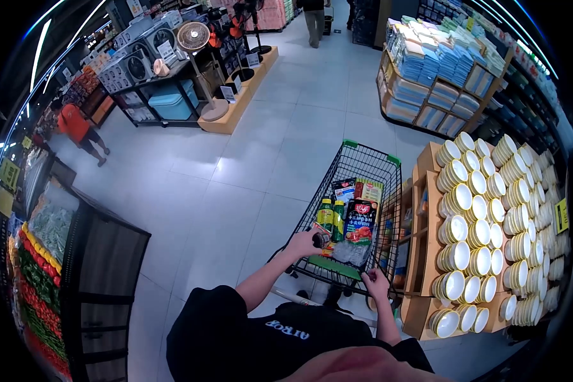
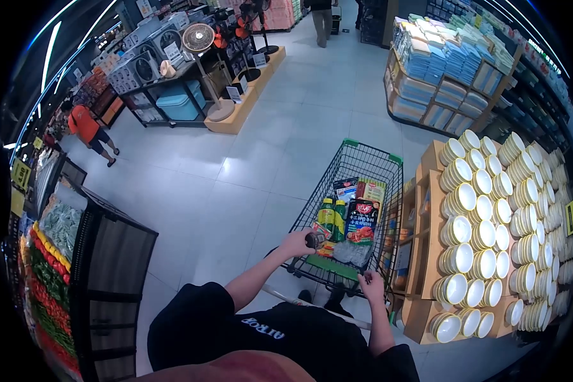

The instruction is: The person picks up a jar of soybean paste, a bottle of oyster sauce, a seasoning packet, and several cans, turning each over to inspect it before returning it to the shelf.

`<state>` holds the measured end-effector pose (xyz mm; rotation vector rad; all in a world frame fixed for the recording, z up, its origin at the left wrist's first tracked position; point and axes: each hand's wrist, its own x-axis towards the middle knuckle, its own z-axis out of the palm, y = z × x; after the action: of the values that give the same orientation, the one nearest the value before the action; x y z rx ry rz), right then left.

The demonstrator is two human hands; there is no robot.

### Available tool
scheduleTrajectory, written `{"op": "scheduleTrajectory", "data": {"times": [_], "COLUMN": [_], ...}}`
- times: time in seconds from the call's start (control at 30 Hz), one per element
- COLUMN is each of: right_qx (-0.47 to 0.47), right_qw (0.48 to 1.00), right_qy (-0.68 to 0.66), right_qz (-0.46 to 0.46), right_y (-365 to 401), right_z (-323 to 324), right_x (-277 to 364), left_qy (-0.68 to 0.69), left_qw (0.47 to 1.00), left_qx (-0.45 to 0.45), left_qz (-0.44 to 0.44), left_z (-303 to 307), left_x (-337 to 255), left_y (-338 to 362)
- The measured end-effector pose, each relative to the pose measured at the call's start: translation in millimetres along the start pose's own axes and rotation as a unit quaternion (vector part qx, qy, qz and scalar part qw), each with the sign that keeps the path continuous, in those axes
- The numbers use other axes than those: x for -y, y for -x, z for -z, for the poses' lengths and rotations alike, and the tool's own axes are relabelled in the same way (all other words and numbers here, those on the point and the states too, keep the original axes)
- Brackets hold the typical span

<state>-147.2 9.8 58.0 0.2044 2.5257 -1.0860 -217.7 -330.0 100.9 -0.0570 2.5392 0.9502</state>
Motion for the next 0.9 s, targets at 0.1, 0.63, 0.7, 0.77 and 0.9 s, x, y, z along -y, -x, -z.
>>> {"op": "scheduleTrajectory", "data": {"times": [0.1, 0.63, 0.7, 0.77, 0.9], "right_qx": [-0.071, 0.0, 0.026, 0.048, 0.116], "right_qw": [0.987, 0.944, 0.95, 0.947, 0.947], "right_qy": [0.014, -0.151, -0.184, -0.227, -0.235], "right_qz": [0.142, 0.292, 0.25, 0.223, 0.186], "right_y": [3.6, 78.1, 89.8, 103.1, 133.7], "right_z": [5.5, 28.4, 29.3, 31.5, 49.6], "right_x": [59.4, 163.4, 154.8, 150.0, 154.2], "left_qy": [0.024, 0.088, 0.124, 0.175, 0.267], "left_qw": [0.999, 0.987, 0.979, 0.966, 0.939], "left_qx": [0.014, -0.04, -0.04, -0.039, 0.047], "left_qz": [-0.036, -0.131, -0.156, -0.184, -0.211], "left_z": [39.4, 53.2, 45.3, 37.3, 16.6], "left_x": [-51.1, -138.9, -140.4, -141.9, -131.8], "left_y": [34.2, 139.8, 149.1, 157.8, 159.9]}}
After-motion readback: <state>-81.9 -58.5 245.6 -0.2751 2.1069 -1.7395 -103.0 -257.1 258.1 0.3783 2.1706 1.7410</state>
